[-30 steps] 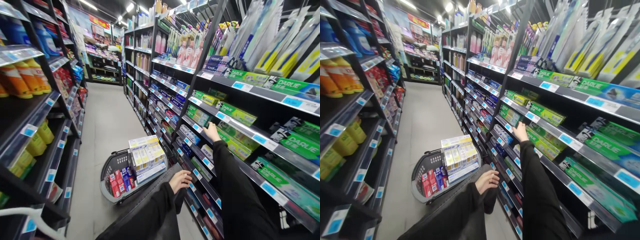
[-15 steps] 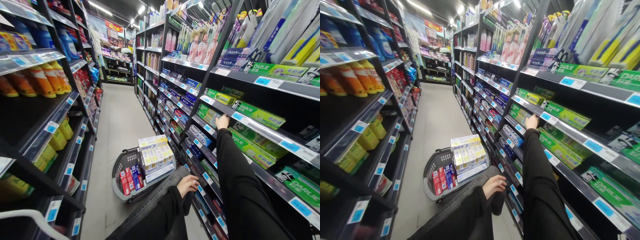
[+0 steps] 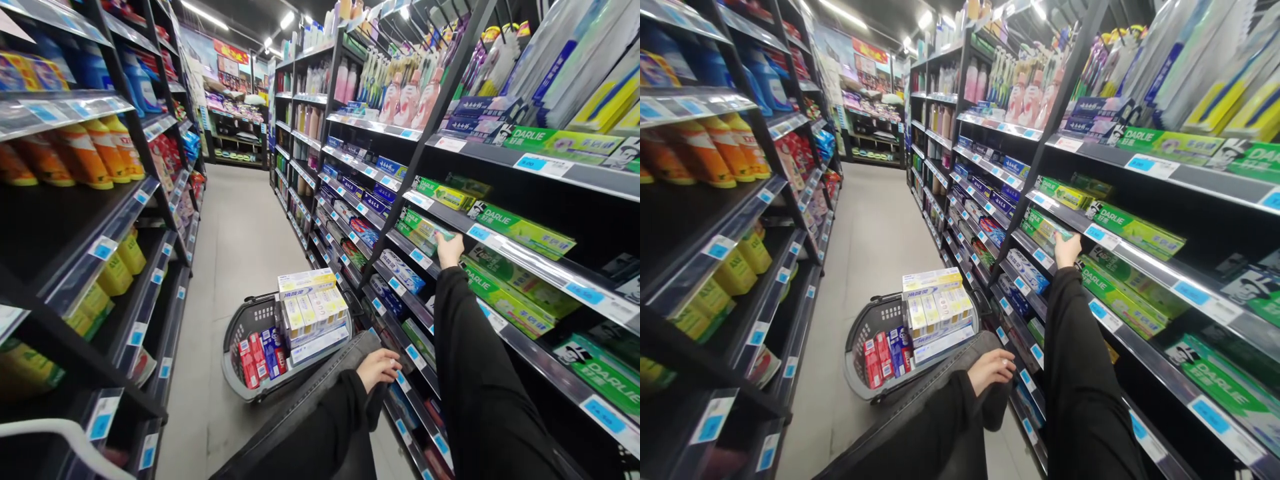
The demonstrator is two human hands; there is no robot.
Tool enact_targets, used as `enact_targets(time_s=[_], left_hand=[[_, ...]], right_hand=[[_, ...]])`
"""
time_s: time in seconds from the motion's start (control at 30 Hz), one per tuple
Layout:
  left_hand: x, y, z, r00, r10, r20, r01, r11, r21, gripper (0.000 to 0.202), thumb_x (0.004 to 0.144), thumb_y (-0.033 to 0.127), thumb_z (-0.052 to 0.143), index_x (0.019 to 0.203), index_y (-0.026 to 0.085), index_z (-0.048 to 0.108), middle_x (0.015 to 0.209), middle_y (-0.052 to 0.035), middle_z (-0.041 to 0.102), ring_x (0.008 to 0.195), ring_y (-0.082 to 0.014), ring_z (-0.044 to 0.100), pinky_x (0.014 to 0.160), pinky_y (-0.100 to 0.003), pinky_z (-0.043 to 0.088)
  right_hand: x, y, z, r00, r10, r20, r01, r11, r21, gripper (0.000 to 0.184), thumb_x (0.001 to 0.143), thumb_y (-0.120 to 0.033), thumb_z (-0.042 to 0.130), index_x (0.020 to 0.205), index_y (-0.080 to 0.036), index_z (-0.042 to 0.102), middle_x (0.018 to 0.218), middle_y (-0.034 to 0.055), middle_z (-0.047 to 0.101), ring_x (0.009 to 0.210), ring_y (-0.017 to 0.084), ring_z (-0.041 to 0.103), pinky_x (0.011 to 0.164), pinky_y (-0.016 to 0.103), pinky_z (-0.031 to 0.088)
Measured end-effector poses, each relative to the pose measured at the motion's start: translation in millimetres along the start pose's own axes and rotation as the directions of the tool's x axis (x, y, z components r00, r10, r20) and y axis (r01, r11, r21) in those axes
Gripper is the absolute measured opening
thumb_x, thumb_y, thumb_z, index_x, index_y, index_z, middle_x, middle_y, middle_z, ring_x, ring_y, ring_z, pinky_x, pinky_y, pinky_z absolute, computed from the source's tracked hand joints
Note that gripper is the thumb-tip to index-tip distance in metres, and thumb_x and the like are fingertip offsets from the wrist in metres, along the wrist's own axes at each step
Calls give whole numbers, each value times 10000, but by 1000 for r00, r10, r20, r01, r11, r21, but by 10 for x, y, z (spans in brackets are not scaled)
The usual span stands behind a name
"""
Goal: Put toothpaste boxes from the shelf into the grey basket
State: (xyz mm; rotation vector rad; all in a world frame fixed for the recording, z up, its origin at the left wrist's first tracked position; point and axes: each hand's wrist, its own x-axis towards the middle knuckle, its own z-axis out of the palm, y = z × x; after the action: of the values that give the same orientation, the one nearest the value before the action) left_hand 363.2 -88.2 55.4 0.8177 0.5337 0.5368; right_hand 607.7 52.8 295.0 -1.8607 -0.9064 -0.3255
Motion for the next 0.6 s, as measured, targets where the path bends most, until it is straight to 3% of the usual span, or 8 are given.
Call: enact_targets(time_s=[0.13, 0.23, 0.27, 0.37, 0.4, 0.47, 0.6], left_hand=[[-24, 156, 10, 999, 7, 35, -3, 995, -99, 485, 606, 370, 790, 980, 122, 604, 879, -84, 655, 700, -143, 619, 681, -288, 488], [-116, 418, 5, 987, 144, 68, -126, 967, -222, 569, 643, 443, 787, 1073, 153, 555, 963, -97, 635, 769, -176, 626, 737, -374, 528], [-165, 532, -7, 972, 220, 80, -192, 944, -269, 606, 653, 484, 779, 1109, 169, 533, 1033, -106, 622, 829, -198, 628, 766, -418, 536], [-361, 911, -80, 893, 447, 48, -404, 844, -353, 680, 673, 610, 722, 1180, 225, 483, 1201, -105, 557, 1023, -263, 597, 836, -504, 529], [-439, 1034, -112, 861, 508, 22, -473, 816, -333, 676, 678, 619, 711, 1185, 239, 475, 1204, -92, 551, 1035, -263, 592, 837, -504, 533], [-602, 1249, -172, 812, 583, -13, -572, 793, -209, 671, 685, 593, 712, 1206, 244, 474, 1161, -70, 559, 977, -235, 607, 788, -455, 561], [-906, 1515, -200, 826, 561, -62, -553, 826, 109, 525, 724, 438, 726, 1139, 180, 534, 965, -26, 566, 787, -160, 621, 648, -318, 577]], right_hand=[[-460, 111, -270, 998, 62, 0, -61, 979, 193, 433, 736, -440, 600, 1038, -136, 532, 1028, 135, 630, 967, 249, 587, 905, 414, 455], [-954, 195, -561, 989, 65, 129, -106, 934, 343, 460, 696, -537, 625, 968, -171, 561, 927, 66, 647, 845, 215, 619, 791, 404, 516], [-1131, 212, -665, 977, 73, 202, -155, 892, 425, 487, 662, -562, 657, 951, -180, 570, 883, 45, 646, 798, 206, 623, 748, 402, 530], [-1627, 215, -953, 894, 125, 430, -398, 662, 635, 545, 537, -545, 790, 905, -187, 605, 761, 6, 632, 698, 198, 622, 669, 412, 548], [-1766, 201, -1031, 868, 146, 474, -459, 600, 655, 545, 515, -524, 817, 892, -185, 617, 730, 2, 627, 682, 200, 622, 659, 418, 551], [-1997, 155, -1148, 840, 179, 512, -515, 559, 650, 515, 518, -501, 831, 868, -177, 636, 695, 2, 623, 673, 206, 627, 655, 420, 554], [-2315, 19, -1272, 834, 200, 515, -529, 556, 641, 458, 587, -472, 810, 897, -173, 654, 748, 22, 638, 717, 212, 638, 680, 402, 555]])
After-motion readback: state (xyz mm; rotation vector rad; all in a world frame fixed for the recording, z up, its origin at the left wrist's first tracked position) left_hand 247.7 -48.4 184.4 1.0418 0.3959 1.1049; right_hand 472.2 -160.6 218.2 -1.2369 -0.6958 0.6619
